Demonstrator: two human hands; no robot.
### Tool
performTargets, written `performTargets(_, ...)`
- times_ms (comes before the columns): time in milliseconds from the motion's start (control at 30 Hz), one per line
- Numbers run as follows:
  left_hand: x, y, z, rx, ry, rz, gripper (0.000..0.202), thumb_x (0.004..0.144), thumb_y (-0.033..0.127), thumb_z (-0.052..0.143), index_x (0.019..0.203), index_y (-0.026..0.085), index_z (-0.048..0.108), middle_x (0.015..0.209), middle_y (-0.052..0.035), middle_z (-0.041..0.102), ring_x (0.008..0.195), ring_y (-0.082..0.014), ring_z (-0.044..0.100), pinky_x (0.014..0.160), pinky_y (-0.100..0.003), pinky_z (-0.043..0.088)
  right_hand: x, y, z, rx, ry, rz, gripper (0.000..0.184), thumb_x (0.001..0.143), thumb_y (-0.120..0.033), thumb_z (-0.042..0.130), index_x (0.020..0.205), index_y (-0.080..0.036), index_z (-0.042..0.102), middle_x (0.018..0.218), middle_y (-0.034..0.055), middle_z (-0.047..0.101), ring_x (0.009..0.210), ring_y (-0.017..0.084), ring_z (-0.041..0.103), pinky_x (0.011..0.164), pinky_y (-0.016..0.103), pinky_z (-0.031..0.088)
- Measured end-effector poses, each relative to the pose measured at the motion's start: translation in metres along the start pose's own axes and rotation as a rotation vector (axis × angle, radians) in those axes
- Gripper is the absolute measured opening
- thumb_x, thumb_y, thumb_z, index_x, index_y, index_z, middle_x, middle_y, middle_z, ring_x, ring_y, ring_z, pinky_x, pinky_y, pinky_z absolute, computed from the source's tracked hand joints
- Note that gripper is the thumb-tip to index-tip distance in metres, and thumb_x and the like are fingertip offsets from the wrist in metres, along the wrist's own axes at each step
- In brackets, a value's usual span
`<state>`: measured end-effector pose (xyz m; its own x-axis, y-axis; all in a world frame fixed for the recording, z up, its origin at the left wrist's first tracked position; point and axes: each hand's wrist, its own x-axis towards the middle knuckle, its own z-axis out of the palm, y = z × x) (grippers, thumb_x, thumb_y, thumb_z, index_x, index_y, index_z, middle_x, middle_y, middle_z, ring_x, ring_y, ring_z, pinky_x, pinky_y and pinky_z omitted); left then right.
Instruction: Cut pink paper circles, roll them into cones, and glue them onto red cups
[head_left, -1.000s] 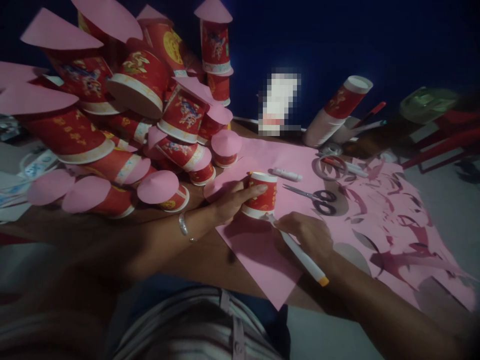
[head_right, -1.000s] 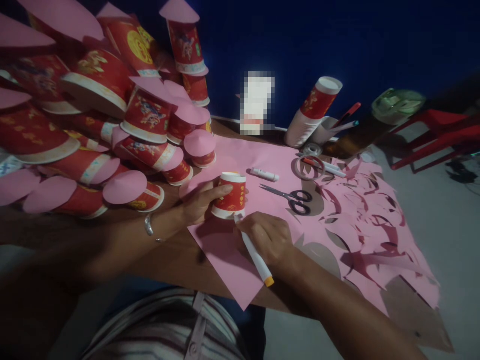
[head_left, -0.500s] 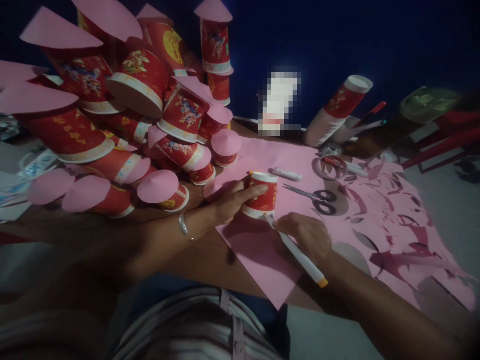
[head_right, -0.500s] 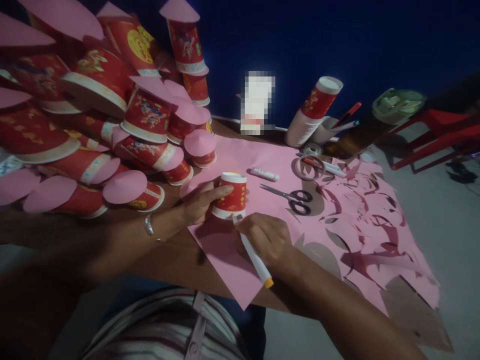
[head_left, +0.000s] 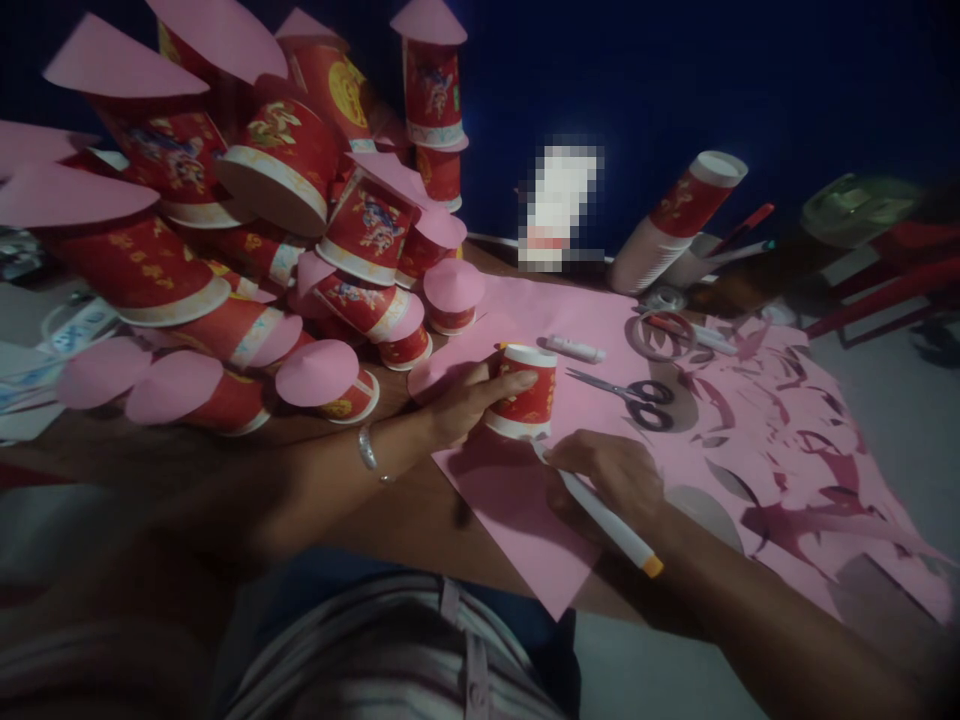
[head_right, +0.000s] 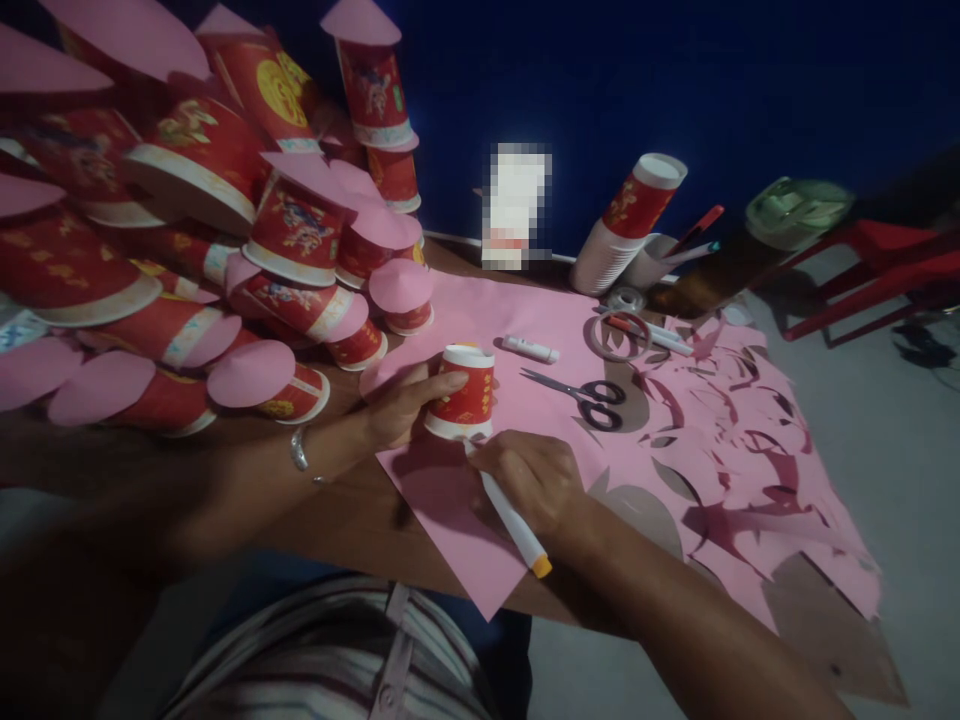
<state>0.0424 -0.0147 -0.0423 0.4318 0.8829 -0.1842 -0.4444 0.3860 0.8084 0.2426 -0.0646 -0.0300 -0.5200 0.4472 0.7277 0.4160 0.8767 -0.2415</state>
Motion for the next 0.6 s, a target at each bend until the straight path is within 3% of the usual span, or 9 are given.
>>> performTargets(233,0.0012,0.0003,-0.0003,-0.008,0.001,0.008,0.049,0.079,0.043,0.082,0.114,0.015,0.064,0.104,-0.0104,0.075,0.091,-0.0220,0.071,0.086,-0.038,0.054,-0.0043,0.0035,0.0011,-0.014,-0.022,0.002,0.012,0.092,-0.012,0.062,0.101,-0.020,0.059,0.073,-0.0016,0.067,0.058,0.012,0.061,0.055,0.025,0.050)
performTargets(600,-0.0006,0.0031,0.0013,-0.018,0.000,-0.004,0.047,0.080,0.042,0.081,0.115,0.016,0.064,0.101,-0.0095,0.074,0.089,-0.0224,0.071,0.086,-0.040,0.055,-0.0024,0.0027,-0.0007,-0.051,0.016,0.031,0.019,0.087,-0.006,0.068,0.100,-0.019,0.061,0.073,-0.0016,0.068,0.057,0.012,0.061,0.053,0.025,0.047)
